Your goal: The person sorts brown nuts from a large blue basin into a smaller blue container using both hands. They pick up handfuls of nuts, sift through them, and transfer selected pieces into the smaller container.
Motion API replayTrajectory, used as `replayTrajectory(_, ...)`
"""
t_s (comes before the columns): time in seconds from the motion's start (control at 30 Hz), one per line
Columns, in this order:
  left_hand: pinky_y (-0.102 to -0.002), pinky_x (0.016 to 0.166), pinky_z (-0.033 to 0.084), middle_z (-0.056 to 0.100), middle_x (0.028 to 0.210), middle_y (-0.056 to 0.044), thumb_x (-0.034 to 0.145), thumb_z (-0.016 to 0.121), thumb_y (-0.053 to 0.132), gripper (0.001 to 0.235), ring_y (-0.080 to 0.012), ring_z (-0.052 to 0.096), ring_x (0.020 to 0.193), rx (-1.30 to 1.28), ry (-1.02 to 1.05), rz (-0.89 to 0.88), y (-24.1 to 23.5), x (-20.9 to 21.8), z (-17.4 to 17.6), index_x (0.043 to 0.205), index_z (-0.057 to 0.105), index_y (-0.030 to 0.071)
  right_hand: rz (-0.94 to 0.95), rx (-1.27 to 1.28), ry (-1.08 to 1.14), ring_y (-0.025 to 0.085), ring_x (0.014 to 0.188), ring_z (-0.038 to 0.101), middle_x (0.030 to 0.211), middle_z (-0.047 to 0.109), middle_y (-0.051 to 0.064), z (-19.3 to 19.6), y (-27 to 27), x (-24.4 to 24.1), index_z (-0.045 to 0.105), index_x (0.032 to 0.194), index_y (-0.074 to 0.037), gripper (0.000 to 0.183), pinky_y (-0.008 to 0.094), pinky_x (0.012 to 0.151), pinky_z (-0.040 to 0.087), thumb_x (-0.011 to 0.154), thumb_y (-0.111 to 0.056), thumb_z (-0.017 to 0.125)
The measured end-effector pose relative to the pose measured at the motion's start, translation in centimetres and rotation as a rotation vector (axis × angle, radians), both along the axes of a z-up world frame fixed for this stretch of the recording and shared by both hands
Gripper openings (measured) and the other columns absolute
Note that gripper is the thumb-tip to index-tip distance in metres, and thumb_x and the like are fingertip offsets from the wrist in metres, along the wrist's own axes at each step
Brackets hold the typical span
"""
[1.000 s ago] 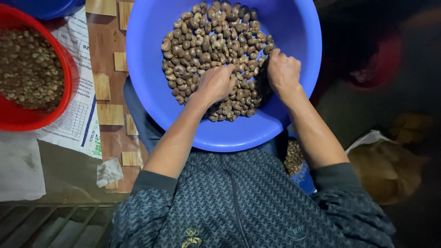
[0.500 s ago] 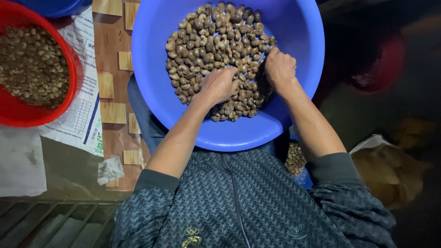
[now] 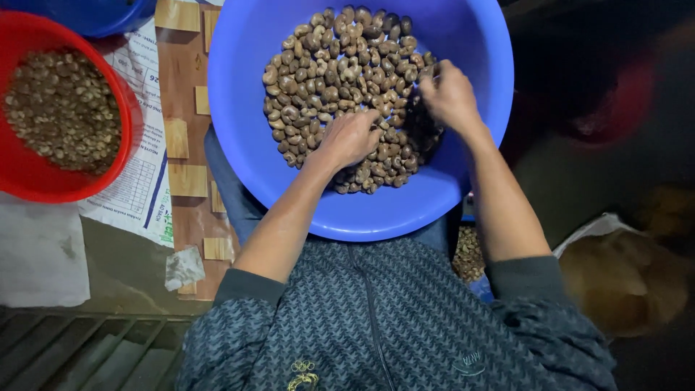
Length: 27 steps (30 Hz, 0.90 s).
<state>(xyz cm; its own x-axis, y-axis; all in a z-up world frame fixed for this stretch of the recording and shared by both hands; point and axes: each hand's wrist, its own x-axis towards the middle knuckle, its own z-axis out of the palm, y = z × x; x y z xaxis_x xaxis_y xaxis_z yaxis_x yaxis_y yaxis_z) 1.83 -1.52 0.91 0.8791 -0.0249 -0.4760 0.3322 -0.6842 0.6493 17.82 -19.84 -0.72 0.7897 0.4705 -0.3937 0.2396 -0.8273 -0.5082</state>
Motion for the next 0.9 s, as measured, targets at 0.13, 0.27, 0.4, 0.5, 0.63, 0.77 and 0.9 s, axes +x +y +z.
replayTrajectory(0.13,-0.043,0.057,0.057,0.057,0.056,-0.003,0.097,0.062,0.008,0.025,-0.0210,0.053,0.048,-0.026,-0.077,-0.012,-1.4,1.6,-0.8,0.122,0.064,0.005,-0.308,0.536,0.452,0.006,0.049,0.046,0.071,0.058,-0.002,8.6,-1.6,-1.0,0.064,0.120,-0.009,0.029,0.021,0.041,0.037,0.103,-0.032,0.065)
replayTrajectory(0.27,-0.038,0.074,0.063,0.066,0.090,-0.010,0.095,0.056,0.000,0.022,-0.0239,0.065,0.075,0.007,-0.132,-0.125,-4.1,3.4,-1.6,0.111,0.065,0.010,-0.447,1.164,0.775,0.008,0.051,0.044,0.082,0.058,0.006,12.1,-4.4,-1.8,0.059,0.115,-0.009,0.025,0.019,0.040,0.030,0.098,-0.027,0.055)
replayTrajectory(0.4,-0.048,0.102,0.049,0.060,0.126,-0.010,0.089,0.051,-0.009,0.047,-0.0291,0.056,0.106,0.081,-0.235,-0.312,-7.3,3.8,-4.5,0.130,0.065,0.008,-0.467,1.406,0.789,0.010,0.055,0.051,0.099,0.068,0.012,12.7,-6.7,-2.3,0.067,0.115,-0.006,0.039,0.016,0.037,0.032,0.105,-0.038,0.048)
replayTrajectory(0.5,-0.052,0.103,0.041,0.060,0.116,-0.014,0.101,0.022,0.024,0.043,-0.0283,0.054,0.102,-0.081,-0.029,0.026,-7.7,4.5,-4.3,0.116,0.059,0.007,-0.625,1.267,0.674,0.006,0.050,0.046,0.089,0.064,0.009,13.3,-7.0,-2.8,0.062,0.093,-0.010,0.034,0.015,0.037,0.030,0.103,-0.042,0.054)
replayTrajectory(0.63,-0.052,0.094,0.055,0.067,0.102,-0.019,0.091,0.059,-0.001,0.006,-0.0309,0.061,0.095,0.276,-0.354,-0.112,-8.4,5.9,-5.3,0.094,0.064,0.002,-0.696,1.256,0.677,0.007,0.049,0.049,0.086,0.066,0.008,12.4,-8.0,-3.3,0.063,0.088,-0.009,0.034,0.016,0.037,0.032,0.102,-0.040,0.058)
replayTrajectory(0.77,-0.056,0.087,0.047,0.062,0.100,-0.018,0.096,0.041,0.023,0.027,-0.0378,0.059,0.095,-0.016,-0.253,0.126,-9.8,8.1,-7.0,0.100,0.061,0.005,-0.747,1.232,0.683,0.010,0.050,0.052,0.084,0.064,0.010,10.6,-8.9,-3.2,0.061,0.090,-0.009,0.034,0.017,0.035,0.038,0.103,-0.040,0.055)
replayTrajectory(0.9,-0.061,0.077,0.055,0.063,0.095,-0.015,0.094,0.061,0.032,0.026,-0.0415,0.068,0.084,0.213,-0.355,0.071,-12.3,10.0,-12.1,0.097,0.064,0.007,-0.837,1.232,0.705,0.014,0.052,0.050,0.082,0.062,0.013,9.8,-9.5,-3.0,0.060,0.091,-0.009,0.036,0.019,0.035,0.041,0.102,-0.043,0.056)
